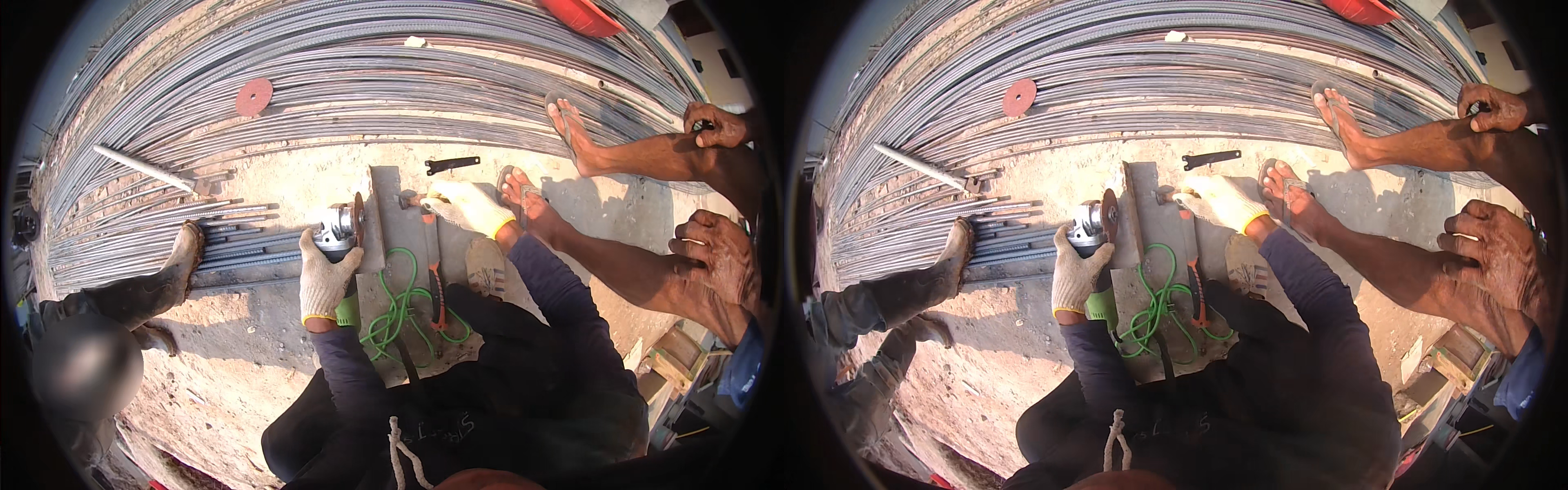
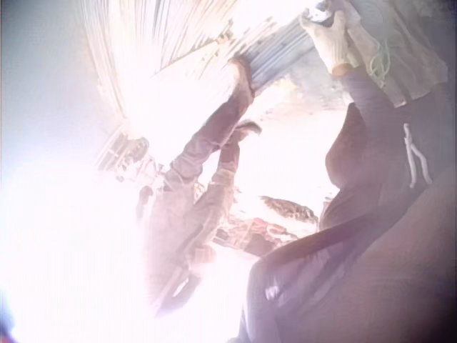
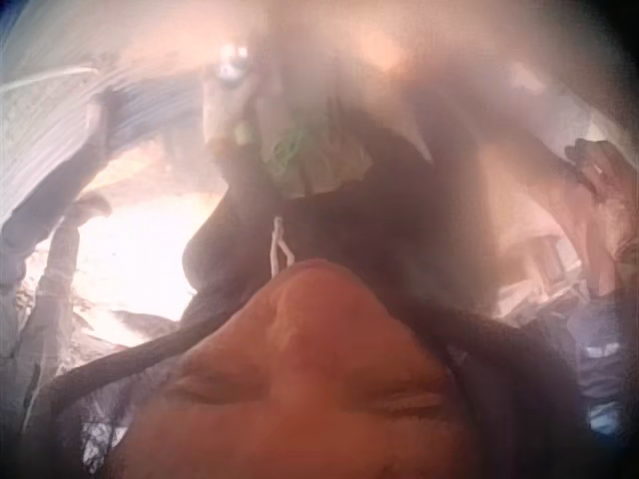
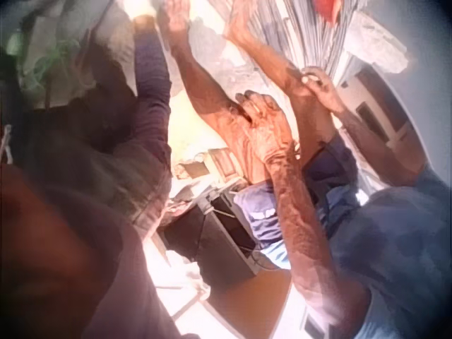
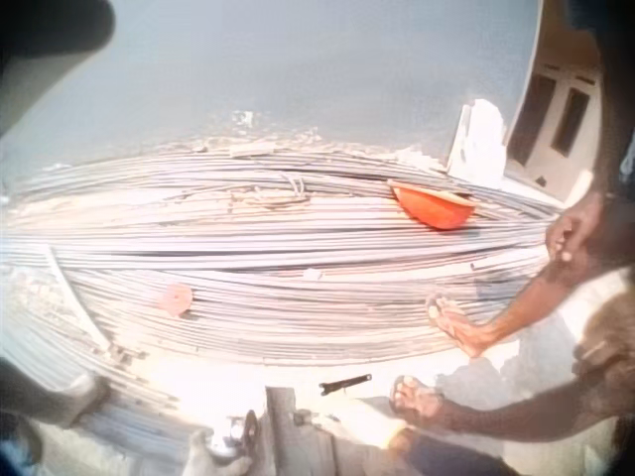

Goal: The person uses a wrench and a hammer to adjust and repair the head of an angle grinder while another person holds the tool steady on a wooden block above a pile of rebar.

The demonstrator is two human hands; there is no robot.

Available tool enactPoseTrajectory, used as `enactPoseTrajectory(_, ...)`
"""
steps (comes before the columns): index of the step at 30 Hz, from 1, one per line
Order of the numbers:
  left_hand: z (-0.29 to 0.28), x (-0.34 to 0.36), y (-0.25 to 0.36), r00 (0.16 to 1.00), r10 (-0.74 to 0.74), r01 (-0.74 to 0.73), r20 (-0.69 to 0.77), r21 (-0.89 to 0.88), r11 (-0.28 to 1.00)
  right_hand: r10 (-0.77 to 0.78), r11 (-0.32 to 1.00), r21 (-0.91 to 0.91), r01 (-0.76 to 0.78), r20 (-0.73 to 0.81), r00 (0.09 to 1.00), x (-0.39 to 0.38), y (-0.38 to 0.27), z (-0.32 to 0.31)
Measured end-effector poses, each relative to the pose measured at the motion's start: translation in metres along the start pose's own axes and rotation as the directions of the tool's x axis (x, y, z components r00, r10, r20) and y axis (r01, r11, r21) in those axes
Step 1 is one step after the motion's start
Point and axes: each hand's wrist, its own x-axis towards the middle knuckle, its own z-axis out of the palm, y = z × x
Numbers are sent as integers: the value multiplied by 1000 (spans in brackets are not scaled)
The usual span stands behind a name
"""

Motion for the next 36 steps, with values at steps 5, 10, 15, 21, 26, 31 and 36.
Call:
enactPoseTrajectory(5, 3, -4, 1, 990, -61, 69, -126, 54, 996, 117, 993, -17, -120, -143, 983, 43, 25, -27)
enactPoseTrajectory(10, 13, -10, 8, 981, -154, 137, -116, -143, 980, 21, 998, 66, -18, -43, 999, 73, 38, -22)
enactPoseTrajectory(15, 22, -14, 28, 957, -237, 231, -166, -55, 971, -54, 978, 200, 57, -20, 998, 74, 42, -8)
enactPoseTrajectory(21, 37, -4, 25, 932, -337, 337, -133, -19, 941, 62, 936, 352, 6, -182, 981, 55, 79, -34)
enactPoseTrajectory(26, 41, 0, 37, 901, -401, 413, -164, 46, 909, 358, 911, 366, -192, -466, 809, 79, 103, -68)
enactPoseTrajectory(31, 38, 2, 26, 890, -436, 441, -131, 8, 897, 161, 979, 193, -66, -528, 834, 120, 91, -79)
enactPoseTrajectory(36, 41, 3, 16, 940, -317, 327, -127, 71, 942, -172, 965, -233, 121, -210, 963, 159, 63, -32)
